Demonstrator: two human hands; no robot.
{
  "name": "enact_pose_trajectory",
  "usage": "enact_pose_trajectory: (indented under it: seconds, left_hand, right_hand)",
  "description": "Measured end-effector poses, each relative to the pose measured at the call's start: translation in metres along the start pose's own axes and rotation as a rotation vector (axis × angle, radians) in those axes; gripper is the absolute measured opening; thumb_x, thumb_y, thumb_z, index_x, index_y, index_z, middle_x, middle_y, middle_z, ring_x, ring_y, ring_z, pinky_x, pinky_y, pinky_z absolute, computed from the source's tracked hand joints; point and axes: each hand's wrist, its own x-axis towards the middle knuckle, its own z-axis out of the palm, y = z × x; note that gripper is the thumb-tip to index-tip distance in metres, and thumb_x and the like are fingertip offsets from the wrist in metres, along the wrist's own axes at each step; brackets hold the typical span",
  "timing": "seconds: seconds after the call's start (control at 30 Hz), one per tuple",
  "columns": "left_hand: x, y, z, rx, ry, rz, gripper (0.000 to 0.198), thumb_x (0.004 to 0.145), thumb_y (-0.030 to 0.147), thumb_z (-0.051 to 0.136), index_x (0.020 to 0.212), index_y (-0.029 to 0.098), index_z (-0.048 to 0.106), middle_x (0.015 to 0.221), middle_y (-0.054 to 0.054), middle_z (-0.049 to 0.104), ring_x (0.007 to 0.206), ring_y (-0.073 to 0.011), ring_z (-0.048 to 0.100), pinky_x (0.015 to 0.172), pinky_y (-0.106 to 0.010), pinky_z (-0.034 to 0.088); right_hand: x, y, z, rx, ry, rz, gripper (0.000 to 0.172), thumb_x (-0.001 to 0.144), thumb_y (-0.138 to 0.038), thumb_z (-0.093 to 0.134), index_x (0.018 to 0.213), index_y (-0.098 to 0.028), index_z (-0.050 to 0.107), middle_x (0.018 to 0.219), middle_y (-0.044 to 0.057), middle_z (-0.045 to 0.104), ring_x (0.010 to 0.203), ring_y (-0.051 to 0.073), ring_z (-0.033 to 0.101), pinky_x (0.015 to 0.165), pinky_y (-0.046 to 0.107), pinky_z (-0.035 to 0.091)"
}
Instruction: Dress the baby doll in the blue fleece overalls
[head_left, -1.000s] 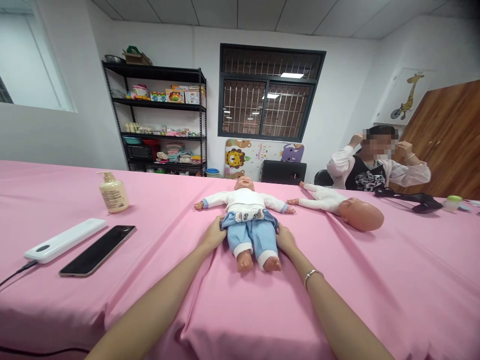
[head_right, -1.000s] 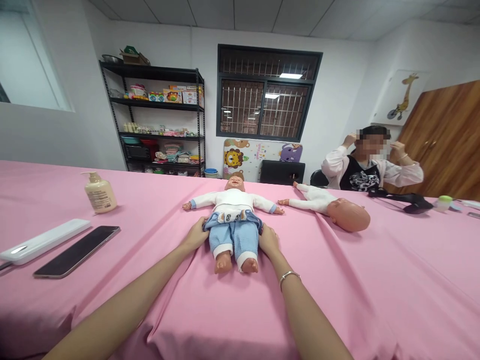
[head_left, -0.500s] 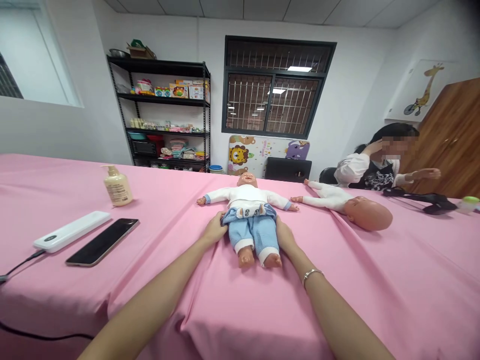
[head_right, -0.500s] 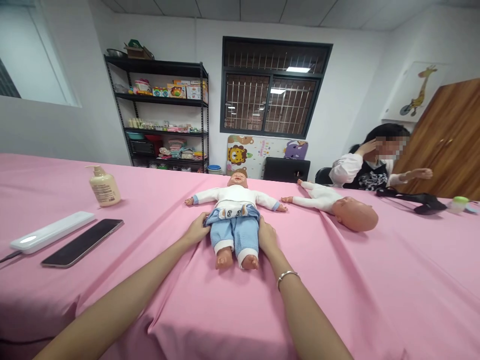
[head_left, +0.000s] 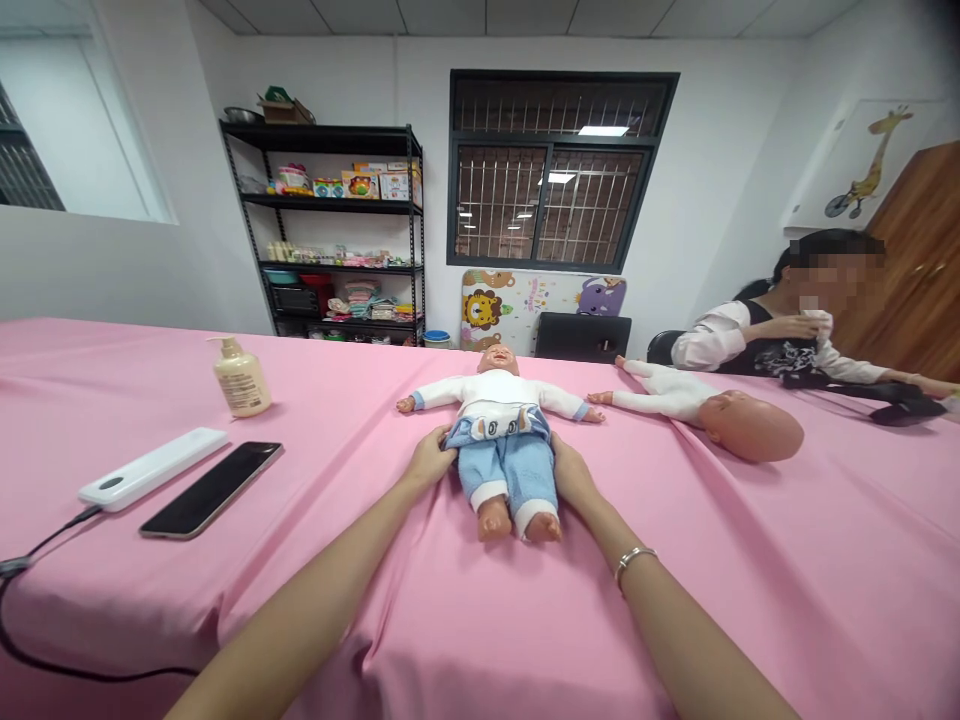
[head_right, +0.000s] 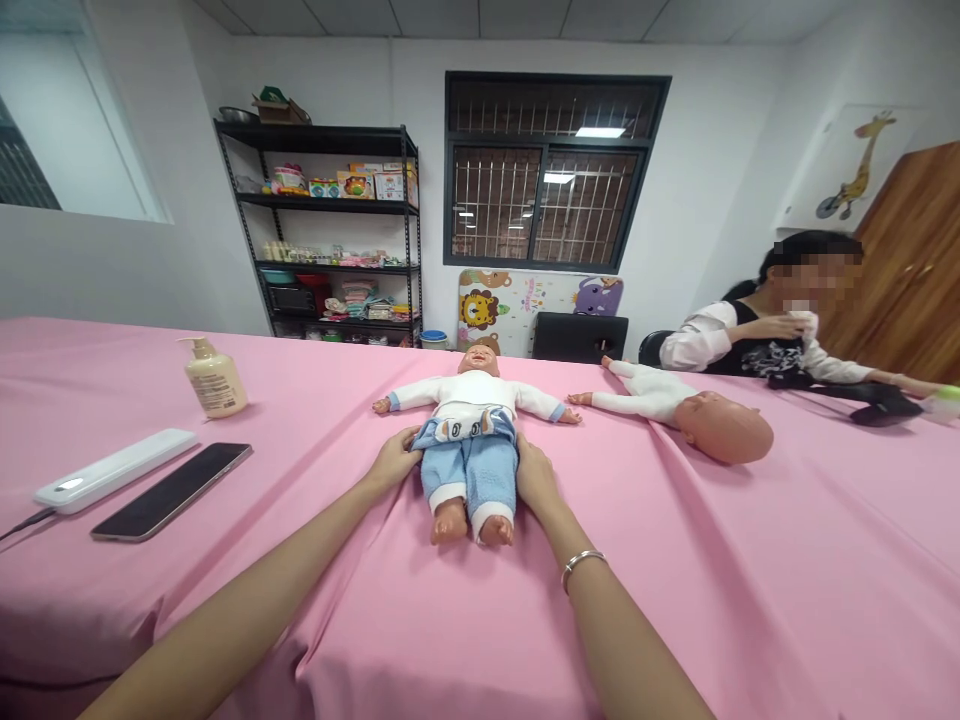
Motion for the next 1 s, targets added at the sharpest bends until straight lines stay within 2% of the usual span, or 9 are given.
enact_pose_trajectory:
  seconds: [0.1,0.27,0.5,0.67,0.87,1.0]
  left_hand:
    - [-0.0016,0.0041,-0.0009,0.002,-0.029,0.024,0.046,0.064,0.006,0.045,0.106,0.017,0.057,0.105,-0.003,0.062,0.098,-0.0202,0.057,0.087,-0.031,0.046]
    - [-0.0001,0.0056,-0.0007,0.093,-0.005,0.017,0.037,0.066,0.011,0.048,0.101,0.016,0.059,0.1,-0.003,0.063,0.094,-0.0219,0.057,0.088,-0.033,0.046]
    - [0.0031,0.0007,0.0002,0.131,-0.009,0.01,0.035,0.067,0.014,0.049,0.1,0.015,0.059,0.096,-0.004,0.064,0.09,-0.0217,0.058,0.082,-0.032,0.047]
    - [0.0009,0.005,-0.0001,0.171,0.006,0.008,0.031,0.068,0.015,0.049,0.097,0.015,0.06,0.094,-0.004,0.064,0.088,-0.0219,0.058,0.081,-0.031,0.047]
    - [0.001,0.0055,0.0,0.16,0.002,0.025,0.031,0.068,0.014,0.049,0.096,0.016,0.06,0.096,-0.004,0.064,0.091,-0.0226,0.057,0.082,-0.032,0.046]
    - [0.0013,0.0055,0.0001,0.152,-0.003,0.008,0.032,0.068,0.013,0.05,0.098,0.016,0.06,0.095,-0.004,0.064,0.089,-0.0223,0.058,0.082,-0.032,0.047]
  right_hand:
    - [0.0005,0.0,0.002,0.073,-0.026,0.03,0.035,0.09,-0.037,0.029,0.12,-0.025,0.045,0.108,0.005,0.057,0.095,0.018,0.054,0.081,0.027,0.041]
    - [0.0013,0.001,0.0042,0.074,-0.028,0.035,0.037,0.089,-0.038,0.031,0.12,-0.024,0.045,0.107,0.006,0.058,0.093,0.019,0.055,0.08,0.028,0.041]
    - [0.0006,0.0026,0.0031,0.094,-0.026,0.027,0.042,0.089,-0.044,0.03,0.124,-0.024,0.042,0.107,0.007,0.058,0.093,0.021,0.056,0.078,0.029,0.041]
    - [0.001,0.0019,0.0037,0.106,-0.018,0.029,0.04,0.088,-0.04,0.035,0.123,-0.023,0.045,0.111,0.006,0.057,0.095,0.02,0.055,0.081,0.028,0.041]
    - [0.0022,0.0038,0.0051,0.131,-0.003,0.02,0.038,0.088,-0.038,0.037,0.124,-0.028,0.043,0.113,0.004,0.057,0.098,0.021,0.054,0.082,0.03,0.041]
    - [-0.0002,0.0003,0.0024,0.136,-0.013,0.041,0.039,0.087,-0.034,0.038,0.124,-0.023,0.044,0.113,0.006,0.057,0.097,0.02,0.054,0.083,0.028,0.04]
